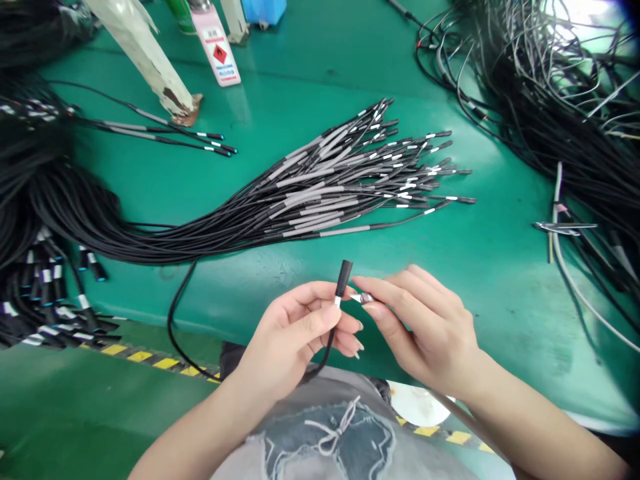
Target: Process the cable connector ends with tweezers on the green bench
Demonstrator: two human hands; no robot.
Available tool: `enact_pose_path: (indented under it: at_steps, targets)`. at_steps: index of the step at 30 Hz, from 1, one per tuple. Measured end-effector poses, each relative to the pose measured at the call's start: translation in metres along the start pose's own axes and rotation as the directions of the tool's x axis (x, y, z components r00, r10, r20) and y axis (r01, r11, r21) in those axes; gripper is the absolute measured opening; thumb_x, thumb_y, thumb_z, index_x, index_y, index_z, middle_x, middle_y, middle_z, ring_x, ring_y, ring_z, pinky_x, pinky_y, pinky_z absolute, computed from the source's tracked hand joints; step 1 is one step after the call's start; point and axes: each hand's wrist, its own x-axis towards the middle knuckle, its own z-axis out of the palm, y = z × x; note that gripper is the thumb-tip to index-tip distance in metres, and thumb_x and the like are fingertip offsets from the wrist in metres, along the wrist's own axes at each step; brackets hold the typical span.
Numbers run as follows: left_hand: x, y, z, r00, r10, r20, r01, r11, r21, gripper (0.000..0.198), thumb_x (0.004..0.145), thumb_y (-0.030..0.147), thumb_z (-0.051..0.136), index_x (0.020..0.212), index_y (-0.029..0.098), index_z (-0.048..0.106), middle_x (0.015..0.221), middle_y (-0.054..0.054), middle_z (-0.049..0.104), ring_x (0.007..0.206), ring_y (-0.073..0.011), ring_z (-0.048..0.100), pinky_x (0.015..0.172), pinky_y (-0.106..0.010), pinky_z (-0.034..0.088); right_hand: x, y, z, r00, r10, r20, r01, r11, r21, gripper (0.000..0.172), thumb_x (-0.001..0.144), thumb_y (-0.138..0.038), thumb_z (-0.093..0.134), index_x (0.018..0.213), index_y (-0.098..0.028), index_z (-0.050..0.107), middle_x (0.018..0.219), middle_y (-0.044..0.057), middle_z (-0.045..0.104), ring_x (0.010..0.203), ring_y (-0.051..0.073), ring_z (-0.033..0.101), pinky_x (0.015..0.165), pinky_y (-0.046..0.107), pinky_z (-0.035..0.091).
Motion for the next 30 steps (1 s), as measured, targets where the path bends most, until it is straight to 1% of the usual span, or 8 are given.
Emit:
enact_pose_path:
  at_steps: [3,7,12,16,19,26,30]
  targets:
    - [0.0000,-0.0004,0.0004,1.000,0.017,-0.017,-0.017,1.000,-0.003,0.013,0.081,0.020,0.075,0.093,0.015,0.075,0.070,-0.002,0.074,0.057,-0.0098,0.068,0.057,-0.016,0.056,-0.0004,-0.0015,0.0004,1.000,0.001,0.005,-0.001,1.000,-0.002,0.019,0.099,-0.014,0.049,0.113,-0.010,0.060,0.082,0.008,0.068,0.067,0.016,0.053,0.060,0.031,0.044]
    - [0.0002,-0.0022,0.0007,0.999,0.042,-0.016,-0.042,0.999,0.010,0.012,0.081,0.019,0.076,0.092,0.016,0.073,0.069,0.000,0.073,0.057,-0.0092,0.067,0.057,-0.016,0.055,-0.0014,-0.0030,0.0019,1.000,-0.007,0.005,0.007,1.000,-0.017,0.020,0.099,-0.014,0.048,0.113,-0.010,0.060,0.080,0.008,0.067,0.066,0.016,0.052,0.058,0.031,0.044]
    - [0.0028,-0.0038,0.0009,0.998,0.051,-0.027,-0.051,0.999,0.012,0.014,0.077,0.018,0.079,0.089,0.017,0.071,0.067,0.001,0.071,0.056,-0.0099,0.067,0.056,-0.017,0.056,-0.0005,-0.0035,0.0020,1.000,-0.019,-0.002,0.019,0.999,-0.038,0.020,0.098,-0.015,0.048,0.113,-0.010,0.060,0.079,0.008,0.066,0.066,0.016,0.052,0.058,0.030,0.044]
    - [0.0035,-0.0040,0.0026,0.997,0.059,-0.059,-0.057,0.998,0.037,0.017,0.074,0.018,0.081,0.087,0.016,0.069,0.065,0.002,0.068,0.057,-0.0115,0.067,0.055,-0.018,0.056,0.0004,-0.0032,0.0027,0.999,-0.033,-0.008,0.032,0.997,-0.063,0.018,0.098,-0.014,0.049,0.110,-0.008,0.061,0.077,0.008,0.066,0.065,0.017,0.052,0.056,0.031,0.044]
    - [0.0022,-0.0043,0.0036,0.995,0.057,-0.080,-0.052,0.997,0.061,0.019,0.074,0.018,0.081,0.087,0.016,0.068,0.065,0.002,0.067,0.056,-0.0124,0.068,0.055,-0.020,0.056,0.0005,-0.0026,0.0032,1.000,-0.028,-0.010,0.027,0.997,-0.079,0.018,0.098,-0.014,0.049,0.110,-0.009,0.061,0.077,0.008,0.067,0.064,0.017,0.052,0.057,0.031,0.044]
    - [0.0013,-0.0064,0.0025,0.997,0.053,-0.058,-0.050,0.997,0.058,0.017,0.076,0.016,0.079,0.089,0.017,0.067,0.065,0.003,0.066,0.057,-0.0114,0.068,0.057,-0.020,0.057,-0.0002,-0.0010,0.0037,0.999,-0.045,-0.009,0.045,0.998,-0.053,0.018,0.098,-0.013,0.050,0.108,-0.005,0.062,0.077,0.009,0.066,0.064,0.017,0.050,0.055,0.032,0.043]
    - [0.0013,-0.0067,0.0018,0.997,0.054,-0.055,-0.051,0.997,0.060,0.019,0.075,0.016,0.080,0.088,0.017,0.066,0.065,0.004,0.066,0.057,-0.0118,0.068,0.056,-0.019,0.056,-0.0017,0.0004,0.0032,1.000,-0.024,-0.006,0.024,0.998,-0.063,0.018,0.098,-0.014,0.051,0.110,-0.006,0.062,0.078,0.009,0.066,0.065,0.017,0.051,0.057,0.032,0.044]
